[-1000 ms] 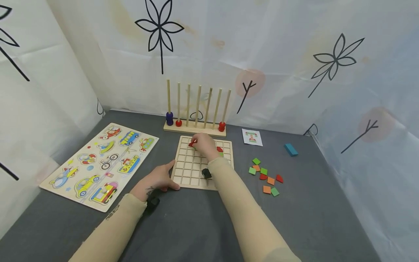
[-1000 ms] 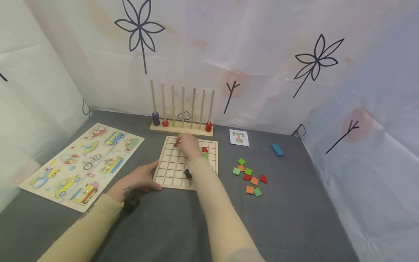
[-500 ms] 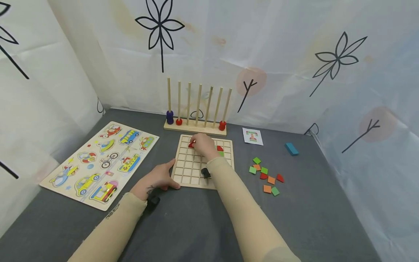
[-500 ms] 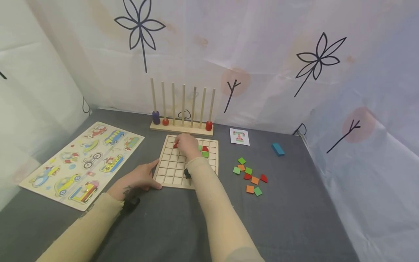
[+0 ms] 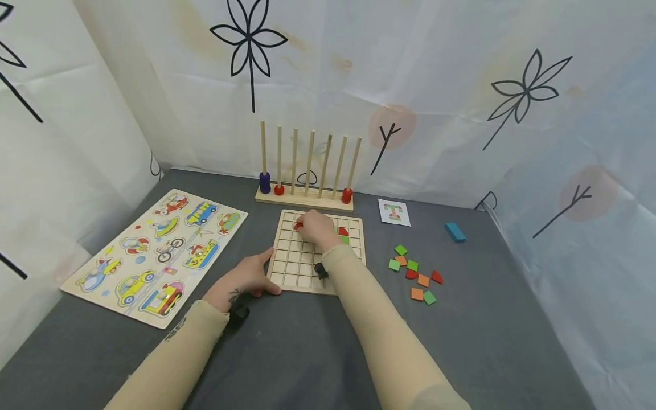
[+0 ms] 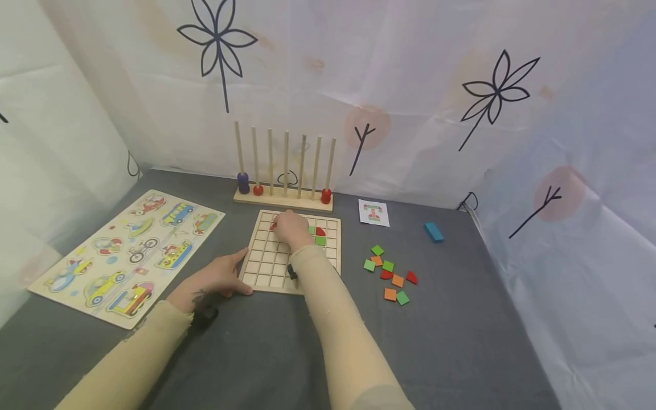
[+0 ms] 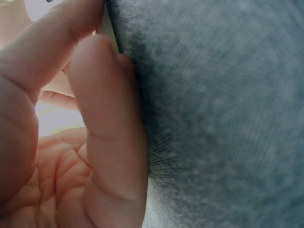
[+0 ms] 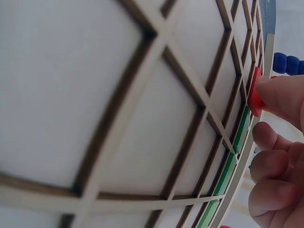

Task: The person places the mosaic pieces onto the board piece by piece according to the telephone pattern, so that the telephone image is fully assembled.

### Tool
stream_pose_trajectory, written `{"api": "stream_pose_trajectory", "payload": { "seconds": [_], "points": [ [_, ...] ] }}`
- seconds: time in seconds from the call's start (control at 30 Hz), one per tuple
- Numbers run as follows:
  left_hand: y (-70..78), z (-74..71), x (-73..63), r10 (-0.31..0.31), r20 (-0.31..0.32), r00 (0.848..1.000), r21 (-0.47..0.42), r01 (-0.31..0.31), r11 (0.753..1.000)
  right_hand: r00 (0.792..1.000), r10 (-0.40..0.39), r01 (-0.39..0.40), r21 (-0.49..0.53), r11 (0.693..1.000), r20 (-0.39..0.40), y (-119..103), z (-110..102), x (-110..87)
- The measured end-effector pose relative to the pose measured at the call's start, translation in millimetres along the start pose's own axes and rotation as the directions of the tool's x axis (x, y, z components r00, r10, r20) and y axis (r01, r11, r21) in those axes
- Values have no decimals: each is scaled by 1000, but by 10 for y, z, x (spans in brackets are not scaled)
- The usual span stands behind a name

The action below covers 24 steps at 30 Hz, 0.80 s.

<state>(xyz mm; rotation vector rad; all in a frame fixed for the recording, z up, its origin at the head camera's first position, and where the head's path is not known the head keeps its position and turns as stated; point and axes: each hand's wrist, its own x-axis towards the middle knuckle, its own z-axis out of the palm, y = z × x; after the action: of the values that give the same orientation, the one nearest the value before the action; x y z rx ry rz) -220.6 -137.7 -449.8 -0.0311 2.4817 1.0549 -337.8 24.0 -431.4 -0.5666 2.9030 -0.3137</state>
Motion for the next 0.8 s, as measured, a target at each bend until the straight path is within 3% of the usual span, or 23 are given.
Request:
{"api": "stream_pose_trajectory", "payload": {
  "seconds": [0.57,0.8],
  "points": [
    [3,-17,-14,-6,24,1000,-14,7,1000,989,18,5,-155,988,147,-25,-20,-85],
    [16,-20,-22,4,17,1000,-23,-3,1000,987,18,9,-164,986,158,-36,-54,-140]
  ]
}}
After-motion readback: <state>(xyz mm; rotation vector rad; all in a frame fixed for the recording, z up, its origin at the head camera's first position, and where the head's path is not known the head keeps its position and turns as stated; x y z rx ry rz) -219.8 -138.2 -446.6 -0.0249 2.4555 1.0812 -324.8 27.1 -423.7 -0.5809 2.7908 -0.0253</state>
